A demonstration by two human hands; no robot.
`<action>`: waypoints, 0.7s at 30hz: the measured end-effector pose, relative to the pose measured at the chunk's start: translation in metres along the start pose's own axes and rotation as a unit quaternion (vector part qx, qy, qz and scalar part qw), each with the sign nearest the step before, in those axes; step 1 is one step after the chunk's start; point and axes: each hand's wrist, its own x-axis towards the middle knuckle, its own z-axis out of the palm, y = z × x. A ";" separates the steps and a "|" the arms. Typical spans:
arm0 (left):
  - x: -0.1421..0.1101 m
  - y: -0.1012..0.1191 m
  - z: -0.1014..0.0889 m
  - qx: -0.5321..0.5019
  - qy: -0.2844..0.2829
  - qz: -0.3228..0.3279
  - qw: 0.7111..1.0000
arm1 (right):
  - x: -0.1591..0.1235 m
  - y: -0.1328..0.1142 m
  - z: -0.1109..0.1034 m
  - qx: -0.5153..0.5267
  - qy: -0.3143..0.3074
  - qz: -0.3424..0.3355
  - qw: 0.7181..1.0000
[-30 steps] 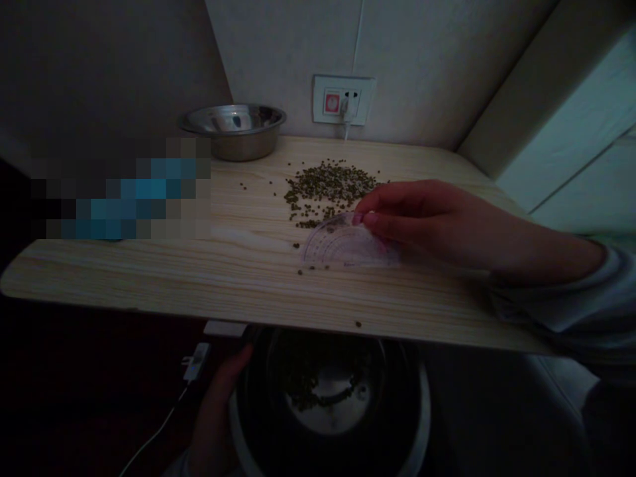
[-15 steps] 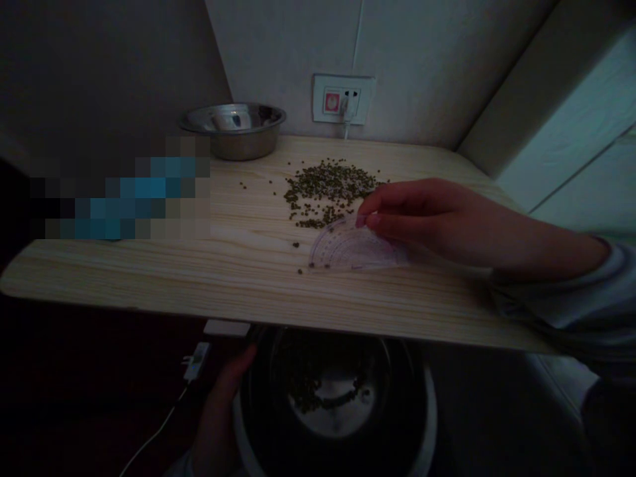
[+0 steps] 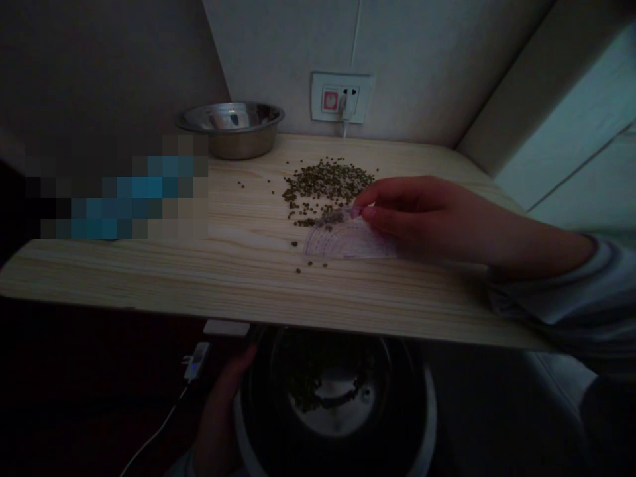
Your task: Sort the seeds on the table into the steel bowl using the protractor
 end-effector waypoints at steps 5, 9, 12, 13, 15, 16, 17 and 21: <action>0.017 0.000 -0.014 0.010 -0.007 -0.016 1.000 | 0.000 0.001 -0.002 -0.028 -0.046 0.008 0.999; 0.015 -0.001 -0.012 0.004 0.002 -0.016 1.000 | 0.000 0.000 -0.005 -0.027 -0.083 0.019 0.996; 0.010 -0.001 -0.008 0.011 0.011 0.002 1.000 | 0.000 -0.003 -0.005 -0.015 -0.105 0.014 0.994; 0.009 -0.002 -0.007 0.015 0.017 0.012 1.000 | -0.001 -0.004 -0.004 -0.014 -0.110 0.009 0.994; 0.009 -0.002 -0.007 0.023 0.033 0.024 0.999 | -0.002 -0.006 -0.004 -0.014 -0.120 0.001 0.993; 0.010 -0.002 -0.008 0.024 0.040 0.030 0.998 | -0.002 -0.007 -0.004 -0.016 -0.127 -0.001 0.992; 0.010 -0.001 -0.008 0.025 0.045 0.033 0.998 | -0.003 -0.008 -0.004 -0.018 -0.135 -0.002 0.991; 0.008 0.001 -0.008 0.007 0.042 0.033 0.999 | -0.006 -0.014 -0.007 -0.024 -0.180 -0.014 0.983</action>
